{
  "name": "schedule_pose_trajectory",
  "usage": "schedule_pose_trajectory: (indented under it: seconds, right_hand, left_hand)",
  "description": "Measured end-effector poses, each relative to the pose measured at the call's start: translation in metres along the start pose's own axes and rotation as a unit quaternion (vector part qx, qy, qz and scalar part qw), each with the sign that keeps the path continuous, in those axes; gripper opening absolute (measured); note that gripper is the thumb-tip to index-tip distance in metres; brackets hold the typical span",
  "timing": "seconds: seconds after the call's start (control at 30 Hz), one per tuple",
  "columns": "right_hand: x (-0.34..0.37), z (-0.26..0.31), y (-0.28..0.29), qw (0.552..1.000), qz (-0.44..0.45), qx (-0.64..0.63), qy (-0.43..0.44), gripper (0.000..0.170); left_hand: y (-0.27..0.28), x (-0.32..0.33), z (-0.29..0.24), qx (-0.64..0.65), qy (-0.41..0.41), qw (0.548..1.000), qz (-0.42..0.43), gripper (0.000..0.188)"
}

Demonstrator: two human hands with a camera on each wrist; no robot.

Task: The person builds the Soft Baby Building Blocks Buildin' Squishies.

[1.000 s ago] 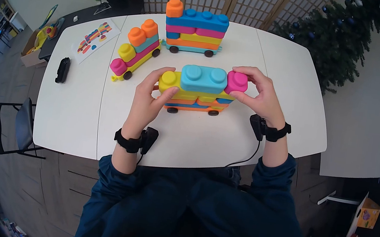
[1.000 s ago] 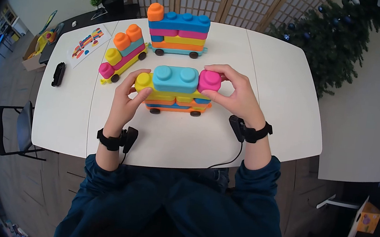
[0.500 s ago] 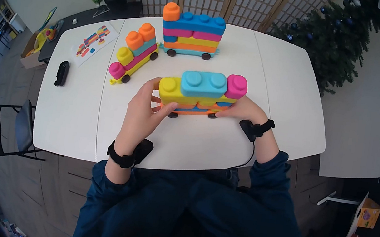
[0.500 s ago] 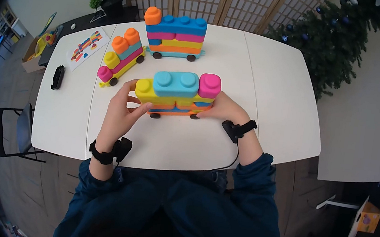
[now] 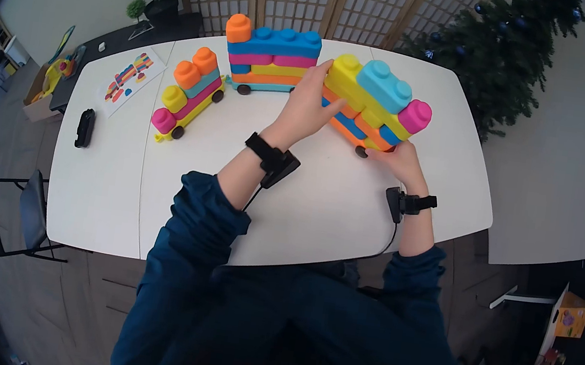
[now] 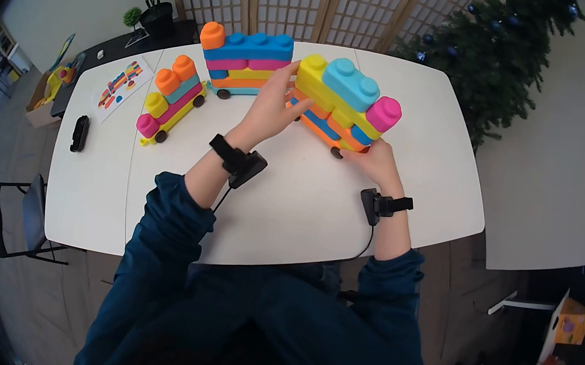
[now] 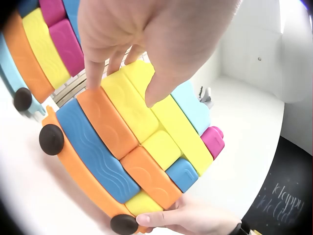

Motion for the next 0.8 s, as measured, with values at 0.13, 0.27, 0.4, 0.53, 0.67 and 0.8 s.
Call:
schedule_pose_trajectory:
  seconds: [0.13,0.27,0.4,0.53,0.67,0.8]
  right_hand:
    - [-0.008,-0.011,-0.003,1.000,0.005,0.007,-0.024,0.052]
    - [-0.017,-0.015,-0.003,1.000,-0.003,0.017,-0.024,0.051]
    - [-0.021,-0.017,-0.005,0.999,-0.009,0.041,-0.021,0.051]
    - [-0.024,-0.020,-0.007,1.000,-0.005,0.021,-0.020,0.050]
    - [-0.025,-0.014,-0.010,1.000,-0.001,0.025,-0.016,0.047]
    - [-0.027,-0.015,-0.011,1.000,0.011,0.016,-0.024,0.045]
  left_hand:
    - [-0.022,-0.017,0.021,0.031,0.024,0.999,0.005,0.079]
    - [-0.025,-0.023,0.031,0.022,0.028,0.999,0.026,0.083]
    - [-0.020,-0.020,0.035,0.045,0.038,0.997,0.040,0.086]
    - [0.003,0.002,0.017,-0.010,0.015,0.999,0.036,0.080]
    - [0.077,0.026,0.000,-0.187,-0.078,0.979,-0.025,0.057]
    - [0.141,0.059,0.009,-0.319,-0.040,0.936,-0.143,0.052]
Point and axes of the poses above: each hand's wrist, its own x-axis away from the middle knuckle, its own y-axis out of the back of the hand, z = x × y, the point moved 1 cm from there along -x, towards the middle knuckle, and after that the axes turned 3 degrees about -y, right-handed, at the moved point
